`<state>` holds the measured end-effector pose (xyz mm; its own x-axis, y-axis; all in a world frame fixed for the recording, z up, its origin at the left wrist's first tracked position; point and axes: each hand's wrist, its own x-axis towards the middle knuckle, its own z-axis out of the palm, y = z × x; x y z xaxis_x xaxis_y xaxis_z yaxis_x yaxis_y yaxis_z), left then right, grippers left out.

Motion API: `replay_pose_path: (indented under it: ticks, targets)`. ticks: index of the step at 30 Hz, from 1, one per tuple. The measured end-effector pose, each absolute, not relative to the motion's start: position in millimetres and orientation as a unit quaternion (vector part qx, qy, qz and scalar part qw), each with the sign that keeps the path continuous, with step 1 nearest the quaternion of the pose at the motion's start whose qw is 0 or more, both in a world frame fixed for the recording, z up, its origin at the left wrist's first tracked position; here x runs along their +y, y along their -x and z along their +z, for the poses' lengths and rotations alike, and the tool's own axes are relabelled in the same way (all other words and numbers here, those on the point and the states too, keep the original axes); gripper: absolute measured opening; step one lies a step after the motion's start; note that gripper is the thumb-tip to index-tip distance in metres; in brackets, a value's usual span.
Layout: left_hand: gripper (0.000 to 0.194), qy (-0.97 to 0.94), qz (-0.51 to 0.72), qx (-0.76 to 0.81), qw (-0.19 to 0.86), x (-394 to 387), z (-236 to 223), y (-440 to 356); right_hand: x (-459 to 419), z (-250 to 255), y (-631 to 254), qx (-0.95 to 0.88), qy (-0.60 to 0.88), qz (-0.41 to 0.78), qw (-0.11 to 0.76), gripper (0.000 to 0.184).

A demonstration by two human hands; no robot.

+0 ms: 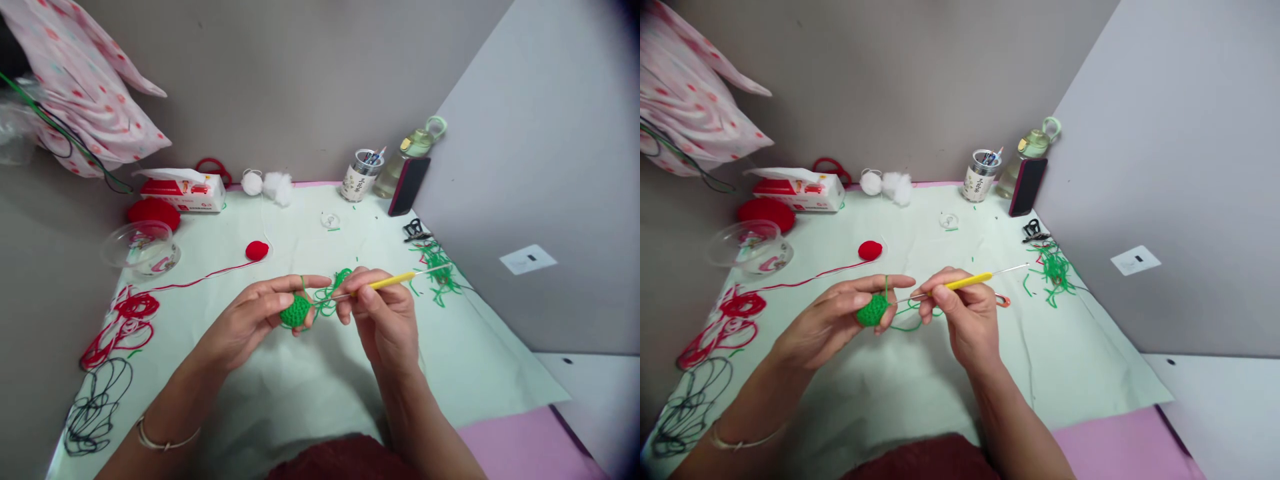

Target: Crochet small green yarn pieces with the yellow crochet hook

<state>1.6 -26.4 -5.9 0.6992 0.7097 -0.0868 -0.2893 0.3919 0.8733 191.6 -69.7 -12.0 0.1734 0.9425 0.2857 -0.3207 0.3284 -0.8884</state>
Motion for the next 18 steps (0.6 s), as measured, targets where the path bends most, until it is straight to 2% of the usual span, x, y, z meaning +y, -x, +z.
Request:
replay_pose_path:
  ticks: [5,8,11,18]
  targets:
    - [0.038,-0.448,0.314,0.223,0.807,-25,-8,-3,-68,-10,-194,-0.432,0.359,0.481,0.674,0.016]
    - [0.036,-0.477,0.327,0.242,0.779,-26,-10,0,-68,-12,-196,-0.420,0.354,0.516,0.657,0.016]
    - [0.042,-0.505,0.332,0.256,0.755,-29,-11,0,-70,-15,-195,-0.449,0.341,0.530,0.634,0.015]
    - [0.049,-0.521,0.352,0.316,0.710,-34,-11,-7,-75,-17,-185,-0.604,0.386,0.292,0.633,0.018]
